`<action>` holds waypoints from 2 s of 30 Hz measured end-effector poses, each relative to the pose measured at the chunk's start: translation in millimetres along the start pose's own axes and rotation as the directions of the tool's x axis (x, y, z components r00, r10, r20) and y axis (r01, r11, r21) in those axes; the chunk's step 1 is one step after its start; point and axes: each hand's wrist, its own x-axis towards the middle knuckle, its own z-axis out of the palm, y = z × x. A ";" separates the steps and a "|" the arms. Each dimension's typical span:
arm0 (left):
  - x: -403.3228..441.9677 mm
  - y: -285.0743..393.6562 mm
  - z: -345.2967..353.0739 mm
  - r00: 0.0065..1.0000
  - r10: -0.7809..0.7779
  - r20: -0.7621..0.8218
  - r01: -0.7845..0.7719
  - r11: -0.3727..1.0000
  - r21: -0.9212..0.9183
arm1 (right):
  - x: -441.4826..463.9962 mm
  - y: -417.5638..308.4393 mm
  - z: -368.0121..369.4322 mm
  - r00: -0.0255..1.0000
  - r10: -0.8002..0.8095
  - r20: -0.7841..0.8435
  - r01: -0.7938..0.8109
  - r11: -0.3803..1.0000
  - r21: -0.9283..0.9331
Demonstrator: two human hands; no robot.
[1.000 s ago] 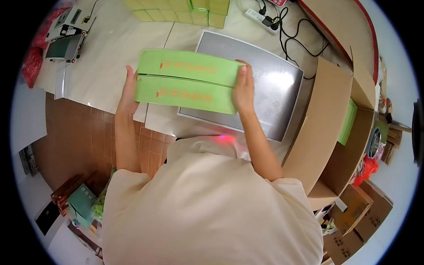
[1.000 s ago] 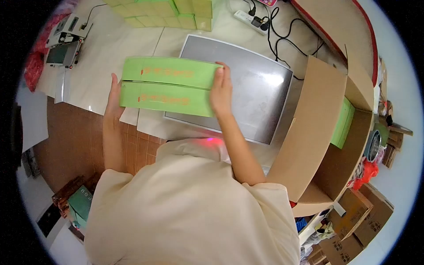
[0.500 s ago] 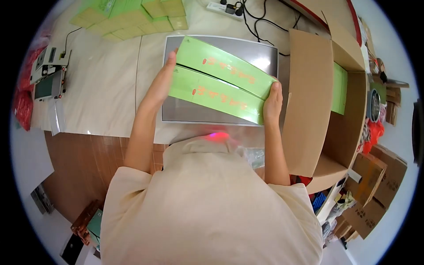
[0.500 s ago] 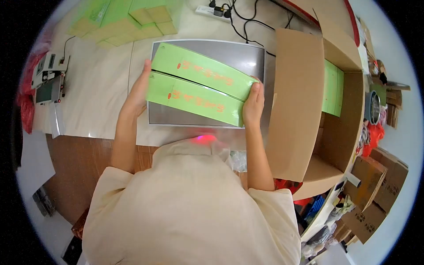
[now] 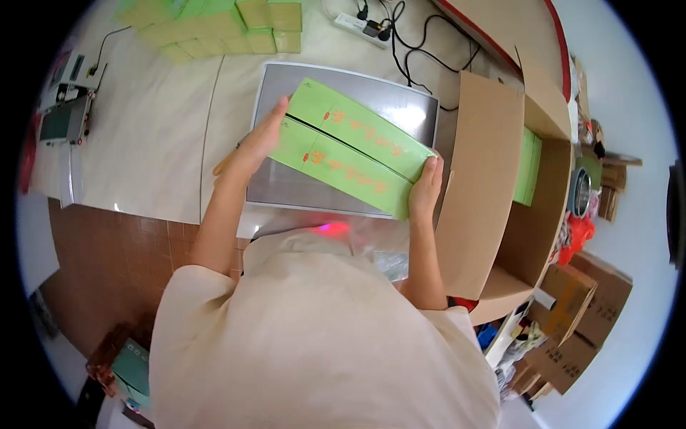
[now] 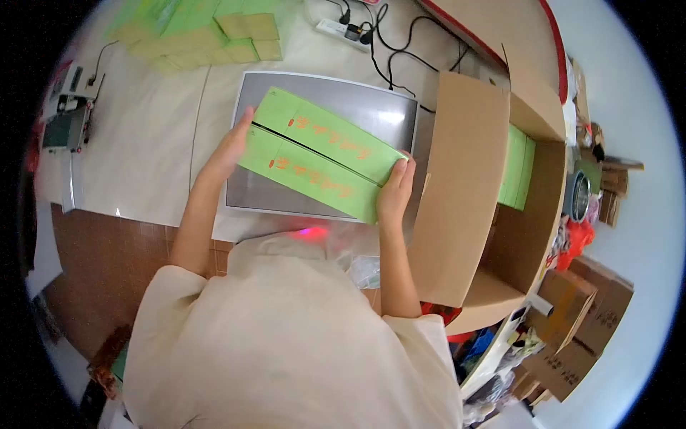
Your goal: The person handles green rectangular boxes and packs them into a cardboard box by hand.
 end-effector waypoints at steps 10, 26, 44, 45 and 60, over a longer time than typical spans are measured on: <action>-88.6 -81.4 32.1 0.816 0.023 -0.578 -0.279 0.891 -0.359 | 66.9 -84.7 23.4 0.862 -0.295 0.412 0.371 0.921 -0.118; -47.4 7.5 80.8 0.676 0.691 -0.257 -0.596 0.717 0.361 | 37.6 -108.9 21.9 0.705 -0.198 0.681 0.076 0.976 0.205; -68.7 2.9 49.9 0.683 0.730 -0.027 -0.699 0.664 0.265 | -60.0 -77.6 -16.2 0.858 -0.395 0.329 0.200 0.847 0.493; -62.2 -8.8 40.1 0.776 0.623 -0.096 -0.571 0.758 0.315 | -61.9 -85.7 -17.0 0.877 -0.372 0.304 0.193 0.852 0.486; -100.6 -27.3 40.9 0.778 0.559 -0.288 -0.549 0.827 0.122 | -58.5 -41.1 -14.5 0.974 -0.103 0.203 0.004 0.900 0.436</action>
